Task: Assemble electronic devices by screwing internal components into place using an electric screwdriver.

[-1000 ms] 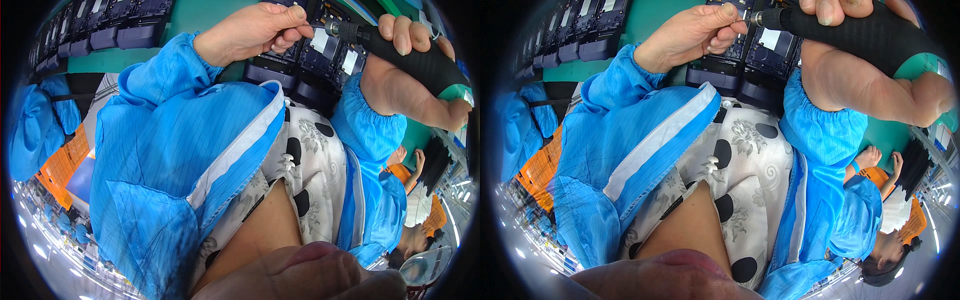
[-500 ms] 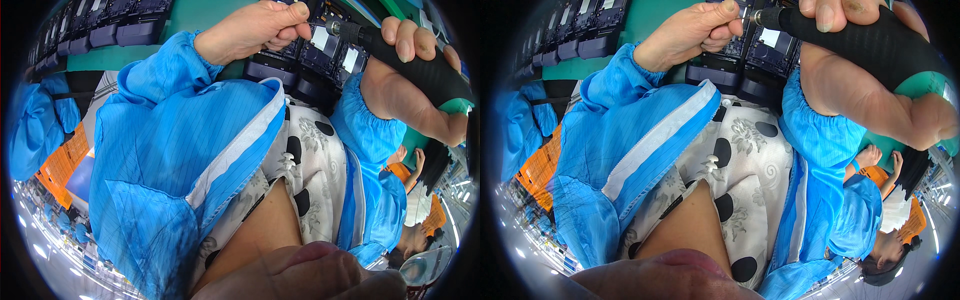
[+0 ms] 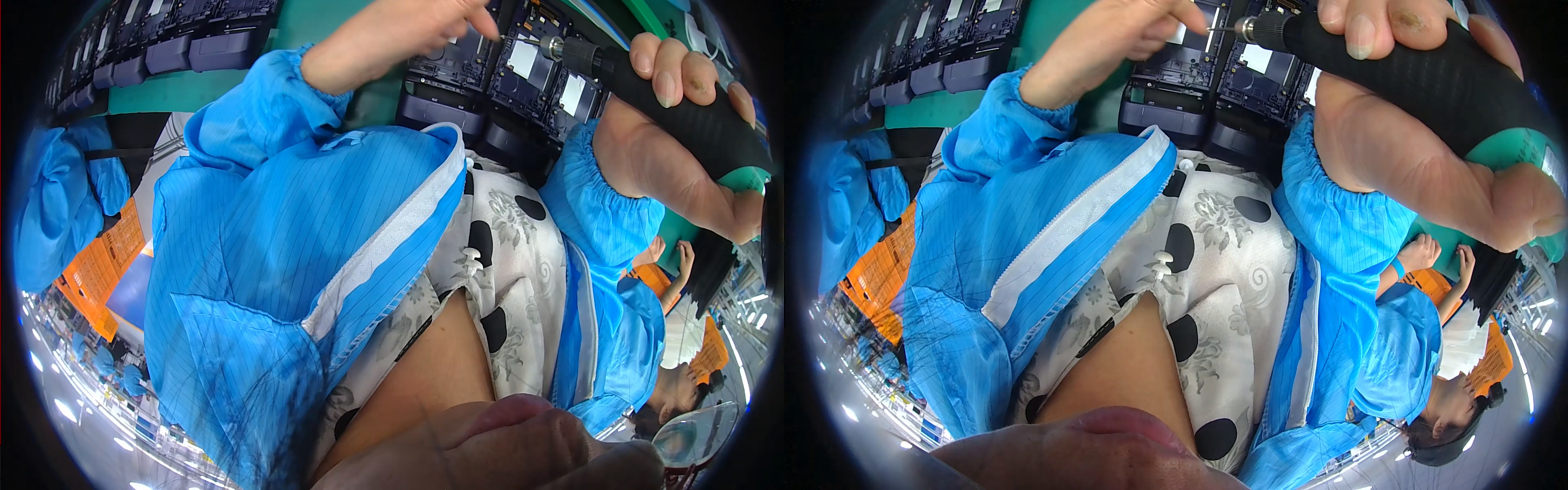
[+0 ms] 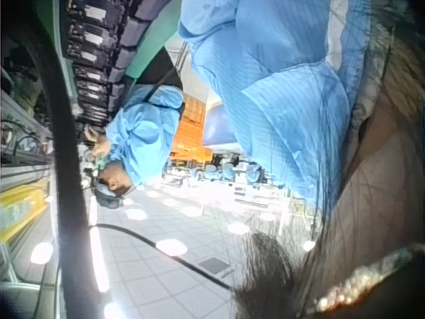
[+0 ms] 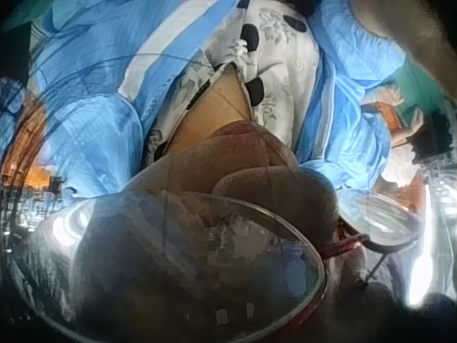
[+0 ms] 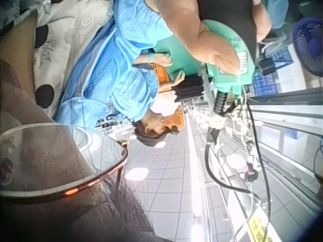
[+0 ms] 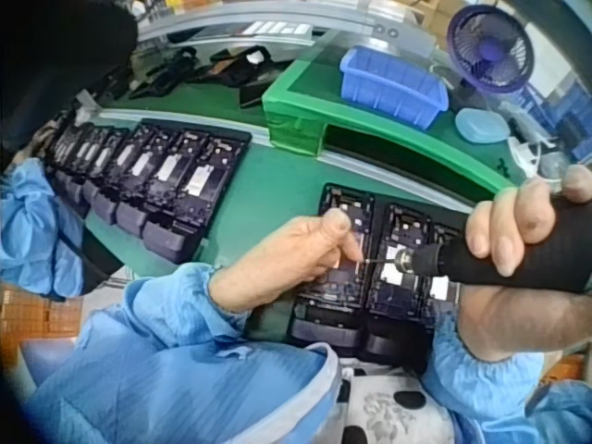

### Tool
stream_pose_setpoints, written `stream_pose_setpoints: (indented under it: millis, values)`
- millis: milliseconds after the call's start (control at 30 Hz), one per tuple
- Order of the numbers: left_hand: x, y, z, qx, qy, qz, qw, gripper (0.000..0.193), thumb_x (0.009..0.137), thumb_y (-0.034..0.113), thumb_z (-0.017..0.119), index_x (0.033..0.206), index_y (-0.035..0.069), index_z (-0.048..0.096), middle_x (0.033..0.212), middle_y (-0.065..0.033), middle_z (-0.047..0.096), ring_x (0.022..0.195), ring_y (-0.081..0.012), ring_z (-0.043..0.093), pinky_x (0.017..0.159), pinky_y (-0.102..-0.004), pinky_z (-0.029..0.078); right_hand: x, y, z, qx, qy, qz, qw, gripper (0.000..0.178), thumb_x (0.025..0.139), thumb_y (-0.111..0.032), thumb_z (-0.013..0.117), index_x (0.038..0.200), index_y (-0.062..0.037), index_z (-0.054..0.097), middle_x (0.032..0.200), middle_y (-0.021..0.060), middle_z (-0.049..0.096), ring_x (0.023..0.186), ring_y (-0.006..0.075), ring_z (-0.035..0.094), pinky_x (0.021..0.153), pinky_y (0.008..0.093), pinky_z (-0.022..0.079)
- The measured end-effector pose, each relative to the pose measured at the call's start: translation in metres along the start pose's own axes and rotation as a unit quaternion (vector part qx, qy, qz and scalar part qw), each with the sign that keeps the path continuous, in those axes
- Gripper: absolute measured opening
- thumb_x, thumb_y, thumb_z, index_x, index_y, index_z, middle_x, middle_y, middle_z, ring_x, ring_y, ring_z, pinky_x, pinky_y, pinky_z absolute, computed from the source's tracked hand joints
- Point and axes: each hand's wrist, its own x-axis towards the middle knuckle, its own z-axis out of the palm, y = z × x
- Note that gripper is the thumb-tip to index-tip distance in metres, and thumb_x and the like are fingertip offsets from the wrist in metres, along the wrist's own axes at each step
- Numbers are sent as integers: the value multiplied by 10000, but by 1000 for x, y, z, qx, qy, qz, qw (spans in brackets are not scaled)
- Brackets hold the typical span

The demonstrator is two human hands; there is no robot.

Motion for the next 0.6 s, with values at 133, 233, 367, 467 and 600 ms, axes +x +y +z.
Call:
stream_pose_setpoints:
  millis: [133,233,367,467,600]
  values:
    - [6,8,-19,288,195,110,931,489,917,474,662,695,45,590,607,17,543,602,-58,478,529,-272,401,-18,5,7,37,-34,45,998,870,694,-886,475,1071,-132,691,801,111,592,660,232,560,632,415,438]
    - [4,17,-19,497,228,97,832,483,761,459,780,633,32,595,586,-105,578,555,-222,557,538,-379,436,-31,23,1,54,-100,76,991,892,737,-881,454,1152,-121,670,845,110,567,692,235,519,658,428,416]
    - [11,11,-4,617,190,121,754,475,706,464,787,716,11,644,733,-195,667,719,-387,648,662,-467,498,-42,30,10,55,-135,88,985,874,823,-815,404,1231,-73,620,871,148,581,699,249,519,660,445,414]
    - [15,4,4,660,175,123,720,465,687,439,800,808,7,678,815,-192,691,818,-375,671,741,-466,524,-46,34,8,61,-147,77,984,843,852,-766,406,1230,-39,603,900,179,609,701,265,542,662,457,431]
    - [16,3,7,656,171,147,720,443,685,420,812,797,11,684,810,-185,693,820,-370,675,732,-460,527,-49,42,4,70,-155,53,984,838,852,-770,409,1220,-40,595,915,183,628,710,269,568,670,462,451]
